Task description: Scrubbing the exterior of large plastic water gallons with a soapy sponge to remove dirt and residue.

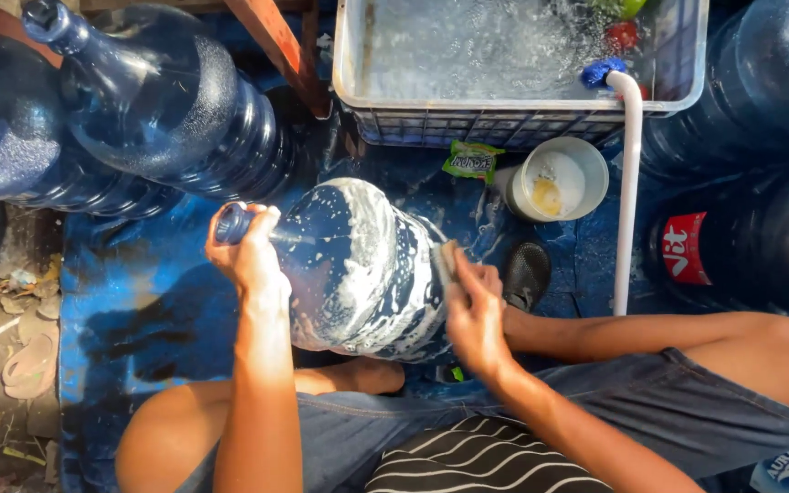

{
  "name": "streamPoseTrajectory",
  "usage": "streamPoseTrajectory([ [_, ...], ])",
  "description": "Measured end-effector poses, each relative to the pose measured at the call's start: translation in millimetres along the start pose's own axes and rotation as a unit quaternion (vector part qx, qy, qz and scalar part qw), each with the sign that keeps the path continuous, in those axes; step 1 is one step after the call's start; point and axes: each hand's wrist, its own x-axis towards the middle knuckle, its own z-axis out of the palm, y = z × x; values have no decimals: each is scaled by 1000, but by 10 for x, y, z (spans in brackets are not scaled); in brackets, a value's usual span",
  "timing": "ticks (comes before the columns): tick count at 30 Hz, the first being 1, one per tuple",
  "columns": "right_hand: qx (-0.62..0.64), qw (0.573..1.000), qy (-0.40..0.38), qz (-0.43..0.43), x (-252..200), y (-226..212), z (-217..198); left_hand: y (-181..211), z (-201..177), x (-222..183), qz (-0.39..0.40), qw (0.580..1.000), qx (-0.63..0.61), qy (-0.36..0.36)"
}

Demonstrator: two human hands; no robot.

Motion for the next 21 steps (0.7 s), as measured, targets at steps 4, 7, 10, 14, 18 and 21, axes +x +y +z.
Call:
streamPoseTrajectory([
  [4, -20, 995, 26, -99, -325, -744, 94, 315, 144, -173, -66, 998, -4, 22],
  [7, -107, 986, 46, -122, -60, -1125, 127, 240, 261, -138, -105, 990, 5, 92],
  [10, -184, 976, 24, -112, 625, -687, 293, 364, 302, -207, -137, 982, 29, 125],
  [14, -174, 980, -85, 54, 1348, -320, 459, 143, 269, -214, -78, 988, 29, 131],
  [18, -169, 984, -55, -12, 197, -1101, 55, 130, 200, -92, -86, 985, 29, 148],
  [21, -167, 981, -32, -99, -66, -961, 140, 48, 128, -6, -83, 990, 34, 113],
])
